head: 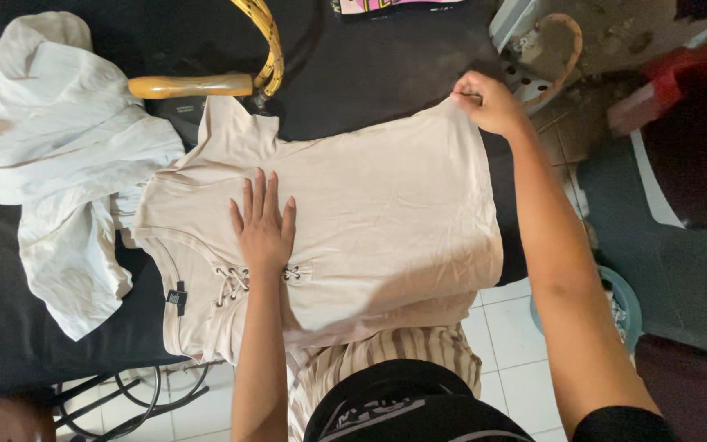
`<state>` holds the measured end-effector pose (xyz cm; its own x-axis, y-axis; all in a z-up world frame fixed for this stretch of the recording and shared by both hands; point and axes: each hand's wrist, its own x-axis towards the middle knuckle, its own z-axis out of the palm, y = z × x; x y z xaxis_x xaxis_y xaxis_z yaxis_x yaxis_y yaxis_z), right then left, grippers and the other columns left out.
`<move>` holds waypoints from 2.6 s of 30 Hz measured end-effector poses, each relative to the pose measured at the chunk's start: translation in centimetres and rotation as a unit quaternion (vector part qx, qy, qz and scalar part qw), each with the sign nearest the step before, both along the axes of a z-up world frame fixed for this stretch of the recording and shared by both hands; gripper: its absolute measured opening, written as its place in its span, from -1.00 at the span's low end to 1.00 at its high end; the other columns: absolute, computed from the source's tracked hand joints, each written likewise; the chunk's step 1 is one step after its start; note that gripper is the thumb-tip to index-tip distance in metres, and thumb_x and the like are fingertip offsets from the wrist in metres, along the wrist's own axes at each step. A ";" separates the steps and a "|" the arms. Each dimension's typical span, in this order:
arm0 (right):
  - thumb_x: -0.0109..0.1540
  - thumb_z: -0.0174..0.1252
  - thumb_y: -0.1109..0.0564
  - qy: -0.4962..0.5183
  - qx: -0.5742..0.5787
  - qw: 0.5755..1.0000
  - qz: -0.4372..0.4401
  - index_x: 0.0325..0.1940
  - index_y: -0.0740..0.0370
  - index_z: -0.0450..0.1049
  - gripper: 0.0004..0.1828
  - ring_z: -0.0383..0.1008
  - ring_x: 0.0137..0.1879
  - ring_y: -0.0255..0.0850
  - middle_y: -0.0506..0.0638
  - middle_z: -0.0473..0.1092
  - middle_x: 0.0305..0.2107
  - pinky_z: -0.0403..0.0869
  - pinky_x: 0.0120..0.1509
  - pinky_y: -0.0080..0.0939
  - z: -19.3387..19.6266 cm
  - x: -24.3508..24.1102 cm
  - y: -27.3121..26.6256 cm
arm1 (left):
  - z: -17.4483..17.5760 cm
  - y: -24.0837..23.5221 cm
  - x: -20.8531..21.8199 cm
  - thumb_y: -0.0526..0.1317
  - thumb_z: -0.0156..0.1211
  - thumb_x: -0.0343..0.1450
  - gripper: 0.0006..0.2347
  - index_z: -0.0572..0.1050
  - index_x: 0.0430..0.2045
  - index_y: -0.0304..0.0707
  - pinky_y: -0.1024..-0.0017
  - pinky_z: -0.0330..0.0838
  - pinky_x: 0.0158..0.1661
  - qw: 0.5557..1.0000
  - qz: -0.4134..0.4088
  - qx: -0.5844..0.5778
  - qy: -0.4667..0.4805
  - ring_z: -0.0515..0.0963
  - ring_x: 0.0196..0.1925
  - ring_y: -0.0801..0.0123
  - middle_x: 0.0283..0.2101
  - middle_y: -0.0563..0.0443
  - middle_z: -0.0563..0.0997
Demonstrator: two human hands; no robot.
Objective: The person irons a beige top on a black ironing board, smoothing the fabric and using a steam iron to remove wrinkles. They adjust the garment's position and fold the sleeves before continuing to iron the body of the top.
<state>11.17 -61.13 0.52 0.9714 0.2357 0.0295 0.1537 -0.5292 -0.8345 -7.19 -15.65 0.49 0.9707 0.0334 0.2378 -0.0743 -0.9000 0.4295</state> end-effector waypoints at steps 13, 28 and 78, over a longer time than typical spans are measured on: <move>0.44 0.31 0.04 -0.224 -0.028 0.941 -0.253 0.13 0.29 0.44 -0.68 0.40 -0.24 -0.19 0.07 0.37 -0.16 0.44 -0.14 -0.15 -0.9 -6.4 1.3 | -0.2 0.0 0.0 0.04 -0.12 0.59 -0.51 0.21 0.45 -0.09 -0.04 -0.26 0.47 1.000 0.000 0.018 0.003 0.04 0.58 0.08 0.53 -0.03 0.17; 0.44 0.19 -0.19 0.036 -0.152 0.935 -0.320 -0.18 0.37 0.37 -0.49 0.51 -0.23 0.25 0.35 0.42 -0.40 0.42 -0.15 0.07 -2.8 -20.1 3.4 | -0.3 0.1 0.1 0.03 -0.10 0.61 -0.51 0.20 0.46 -0.10 -0.06 -0.26 0.47 1.000 -0.005 0.023 0.005 0.03 0.59 0.07 0.55 -0.04 0.15; 0.32 0.39 0.08 -0.424 -0.290 0.834 0.200 0.59 -0.29 0.30 -0.23 0.53 -0.29 0.08 0.05 0.44 -0.35 0.49 -0.22 0.05 6.5 8.9 32.5 | -2.7 0.0 0.0 0.07 -0.12 0.56 -0.42 0.03 0.50 -0.14 -0.12 -0.24 0.51 0.997 0.071 -0.017 -0.028 -0.02 0.63 0.26 0.58 0.06 0.03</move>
<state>20.05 -28.60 7.04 0.4991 0.7499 0.4342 0.8201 -0.5707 0.0430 -7.16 -15.65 -2.18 0.9411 0.1784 0.2872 0.0287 -0.8885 0.4580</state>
